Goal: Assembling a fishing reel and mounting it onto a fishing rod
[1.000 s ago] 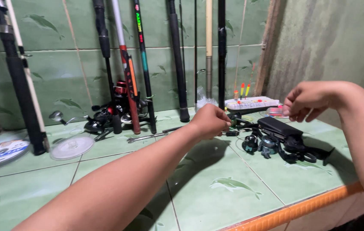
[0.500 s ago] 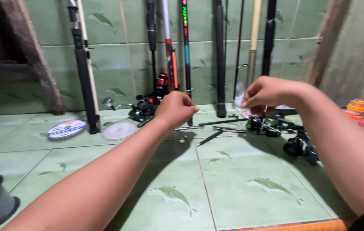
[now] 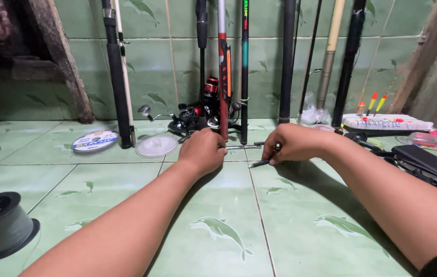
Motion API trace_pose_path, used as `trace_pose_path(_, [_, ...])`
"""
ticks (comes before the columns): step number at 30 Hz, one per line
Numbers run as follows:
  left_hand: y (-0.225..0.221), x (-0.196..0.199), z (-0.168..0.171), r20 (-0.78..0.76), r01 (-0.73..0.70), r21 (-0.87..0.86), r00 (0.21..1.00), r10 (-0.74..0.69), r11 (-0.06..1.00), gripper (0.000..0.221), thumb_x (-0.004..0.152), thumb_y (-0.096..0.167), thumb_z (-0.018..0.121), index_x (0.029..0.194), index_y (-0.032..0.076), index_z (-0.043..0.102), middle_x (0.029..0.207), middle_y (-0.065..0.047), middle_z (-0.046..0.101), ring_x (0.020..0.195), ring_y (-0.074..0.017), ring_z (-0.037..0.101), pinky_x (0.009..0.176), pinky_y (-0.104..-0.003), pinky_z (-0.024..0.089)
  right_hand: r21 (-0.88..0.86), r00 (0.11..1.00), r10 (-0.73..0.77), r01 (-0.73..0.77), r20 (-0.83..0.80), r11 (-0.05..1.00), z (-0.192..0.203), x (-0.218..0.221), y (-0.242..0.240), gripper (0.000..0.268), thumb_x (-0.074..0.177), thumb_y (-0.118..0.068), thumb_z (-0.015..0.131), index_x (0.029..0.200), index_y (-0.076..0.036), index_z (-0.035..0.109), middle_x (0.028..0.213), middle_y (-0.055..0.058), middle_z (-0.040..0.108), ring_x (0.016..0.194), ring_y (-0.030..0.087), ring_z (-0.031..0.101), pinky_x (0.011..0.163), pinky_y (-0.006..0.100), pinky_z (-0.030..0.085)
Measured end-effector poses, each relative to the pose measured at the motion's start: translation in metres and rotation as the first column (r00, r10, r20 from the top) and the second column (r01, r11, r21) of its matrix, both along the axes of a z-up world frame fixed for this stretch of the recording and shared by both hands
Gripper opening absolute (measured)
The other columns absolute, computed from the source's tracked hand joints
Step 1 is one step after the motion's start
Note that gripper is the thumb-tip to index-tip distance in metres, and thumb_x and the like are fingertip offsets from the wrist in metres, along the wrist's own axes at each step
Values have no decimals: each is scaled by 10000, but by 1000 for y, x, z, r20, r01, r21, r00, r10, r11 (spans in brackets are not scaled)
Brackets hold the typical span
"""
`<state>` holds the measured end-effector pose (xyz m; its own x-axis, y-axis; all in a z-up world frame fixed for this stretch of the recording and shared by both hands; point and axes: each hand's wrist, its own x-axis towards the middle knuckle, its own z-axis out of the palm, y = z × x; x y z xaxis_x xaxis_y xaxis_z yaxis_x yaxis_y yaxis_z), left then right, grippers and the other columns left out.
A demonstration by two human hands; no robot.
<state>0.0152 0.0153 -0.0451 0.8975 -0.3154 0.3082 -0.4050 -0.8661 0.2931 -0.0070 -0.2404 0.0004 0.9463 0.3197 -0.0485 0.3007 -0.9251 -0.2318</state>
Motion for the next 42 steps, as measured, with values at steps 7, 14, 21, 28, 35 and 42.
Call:
trace_pose_path(7, [0, -4, 1, -22, 33, -55, 999, -34, 998, 255, 903, 250, 651, 1112, 211, 793, 1148, -102, 722, 1158, -396, 662, 968, -531, 539, 30, 998, -57, 57, 10, 998, 7, -18, 11, 195, 811, -249, 802, 999, -233, 854, 883, 12, 809, 877, 208, 767, 850, 367, 592])
trace_pose_path(14, [8, -10, 11, -97, 26, -172, 994, -43, 985, 270, 915, 276, 629, 1116, 197, 791, 1152, -92, 744, 1183, -373, 663, 986, -521, 530, 122, 993, -69, 58, 91, 991, 6, -24, 21, 182, 854, -203, 774, 1023, -180, 838, 911, 55, 823, 851, 245, 754, 845, 393, 582])
trace_pose_path(21, [30, 4, 17, -59, -137, -290, 990, 125, 947, 257, 871, 341, 610, 1026, 295, 810, 1101, -37, 776, 1180, -334, 667, 977, -481, 544, 298, 950, -182, 102, 255, 949, 2, -27, 26, 230, 800, -229, 806, 1017, -155, 824, 935, 52, 811, 828, 244, 730, 759, 411, 594])
trace_pose_path(28, [47, 19, 16, -42, -233, -412, 971, 237, 881, 229, 873, 314, 647, 1038, 296, 804, 1043, -28, 778, 1147, -314, 683, 968, -454, 547, 715, 900, -348, 60, 263, 696, -2, 25, 28, 245, 893, -161, 751, 1129, -100, 770, 974, 93, 768, 853, 196, 719, 601, 310, 630])
trace_pose_path(35, [44, 14, 16, -51, -226, -539, 970, 236, 812, 253, 896, 252, 656, 1105, 194, 787, 1039, -69, 773, 1136, -325, 687, 960, -453, 549, 937, 929, -368, 88, 46, 339, -3, 89, 33, 385, 915, -240, 656, 1287, -144, 661, 1063, 97, 762, 867, 226, 750, 649, 446, 676])
trace_pose_path(42, [35, 17, 20, -15, -153, -599, 984, 180, 786, 299, 906, 247, 670, 1182, 171, 755, 1069, -68, 768, 1139, -311, 690, 958, -441, 539, 927, 893, -419, 4, 166, 375, -22, 54, 66, 522, 842, -122, 654, 1361, -70, 629, 1052, 162, 730, 899, 252, 724, 681, 395, 664])
